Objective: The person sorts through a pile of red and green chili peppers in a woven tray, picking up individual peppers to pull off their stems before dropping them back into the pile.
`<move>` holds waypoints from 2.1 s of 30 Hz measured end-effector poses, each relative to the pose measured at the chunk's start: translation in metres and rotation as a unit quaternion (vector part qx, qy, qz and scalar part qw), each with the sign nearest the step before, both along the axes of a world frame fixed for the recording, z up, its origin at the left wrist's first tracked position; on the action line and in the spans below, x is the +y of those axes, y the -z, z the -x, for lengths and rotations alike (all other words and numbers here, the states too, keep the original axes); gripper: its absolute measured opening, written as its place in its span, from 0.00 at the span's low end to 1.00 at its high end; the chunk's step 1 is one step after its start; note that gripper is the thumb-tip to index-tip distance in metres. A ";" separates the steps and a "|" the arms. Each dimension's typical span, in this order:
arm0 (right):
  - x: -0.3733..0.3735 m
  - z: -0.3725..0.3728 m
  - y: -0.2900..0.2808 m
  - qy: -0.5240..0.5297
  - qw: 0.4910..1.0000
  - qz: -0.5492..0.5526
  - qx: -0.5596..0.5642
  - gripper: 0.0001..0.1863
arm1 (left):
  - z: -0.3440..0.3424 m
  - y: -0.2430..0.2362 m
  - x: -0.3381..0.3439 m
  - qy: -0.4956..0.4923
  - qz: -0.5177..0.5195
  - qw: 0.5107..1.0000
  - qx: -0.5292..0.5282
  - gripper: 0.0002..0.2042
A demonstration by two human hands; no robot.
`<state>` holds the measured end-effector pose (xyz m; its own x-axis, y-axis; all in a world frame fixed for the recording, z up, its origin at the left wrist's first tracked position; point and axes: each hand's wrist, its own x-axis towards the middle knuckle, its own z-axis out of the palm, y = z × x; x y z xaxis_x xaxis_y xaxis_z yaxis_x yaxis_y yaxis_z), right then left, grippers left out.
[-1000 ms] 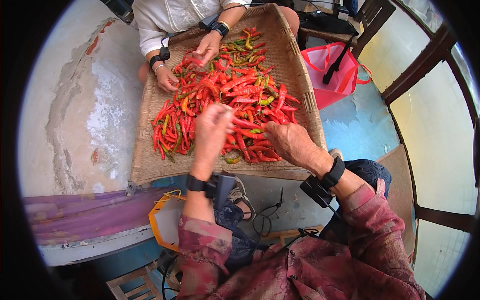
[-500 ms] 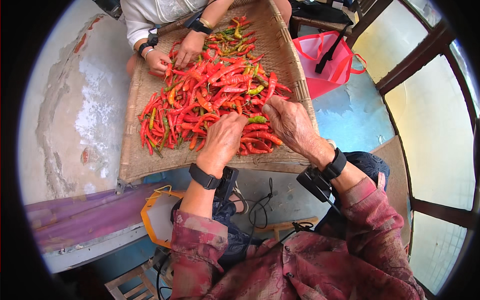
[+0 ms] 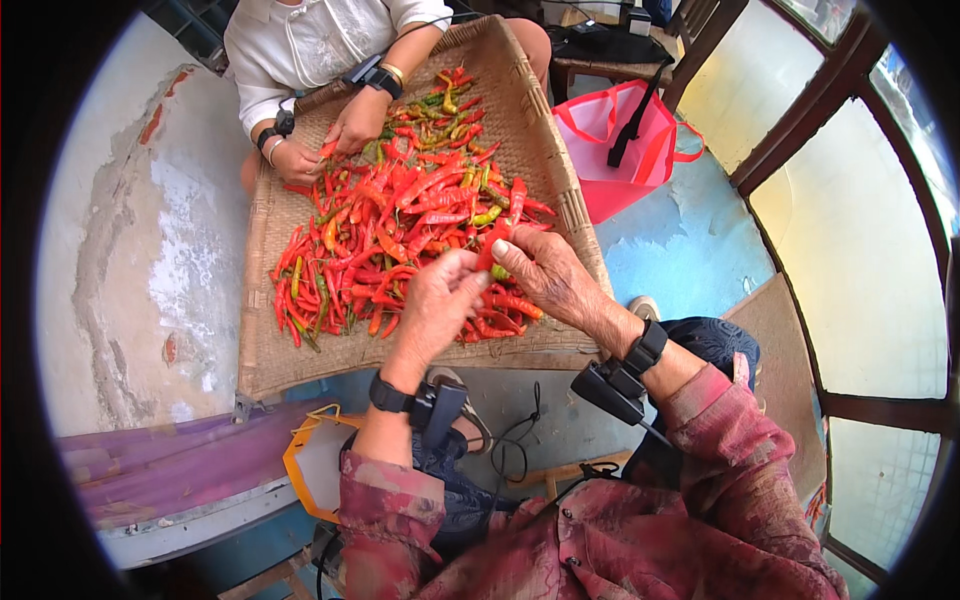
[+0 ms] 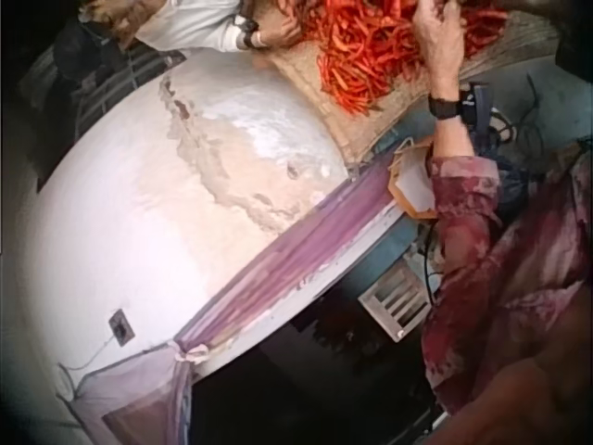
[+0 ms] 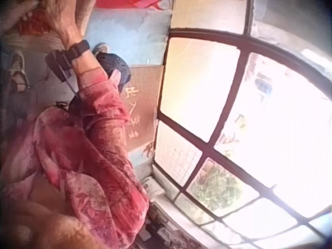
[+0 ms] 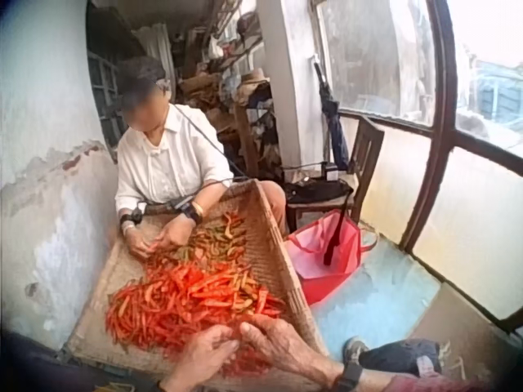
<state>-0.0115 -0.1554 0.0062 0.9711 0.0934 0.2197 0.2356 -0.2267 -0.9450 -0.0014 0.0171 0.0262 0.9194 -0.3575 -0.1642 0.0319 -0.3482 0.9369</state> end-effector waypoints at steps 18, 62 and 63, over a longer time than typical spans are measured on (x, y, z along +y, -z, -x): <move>0.011 0.011 -0.007 -0.181 0.970 0.122 0.108 0.13 | -0.013 -0.019 0.038 -0.110 0.002 0.992 -0.063 0.07; -0.007 -0.008 -0.007 -0.027 0.987 -0.127 0.095 0.14 | 0.007 -0.007 -0.027 -0.091 0.061 0.993 -0.044 0.18; -0.003 -0.006 -0.005 -0.061 0.996 -0.048 0.052 0.14 | 0.006 -0.011 -0.022 -0.102 0.080 0.991 -0.043 0.16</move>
<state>-0.0060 -0.1583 0.0115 0.9717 0.1955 0.1324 0.1559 -0.1097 -0.9817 -0.0078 -0.0046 0.0371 0.9834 -0.1774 -0.0385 0.0044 -0.1888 0.9820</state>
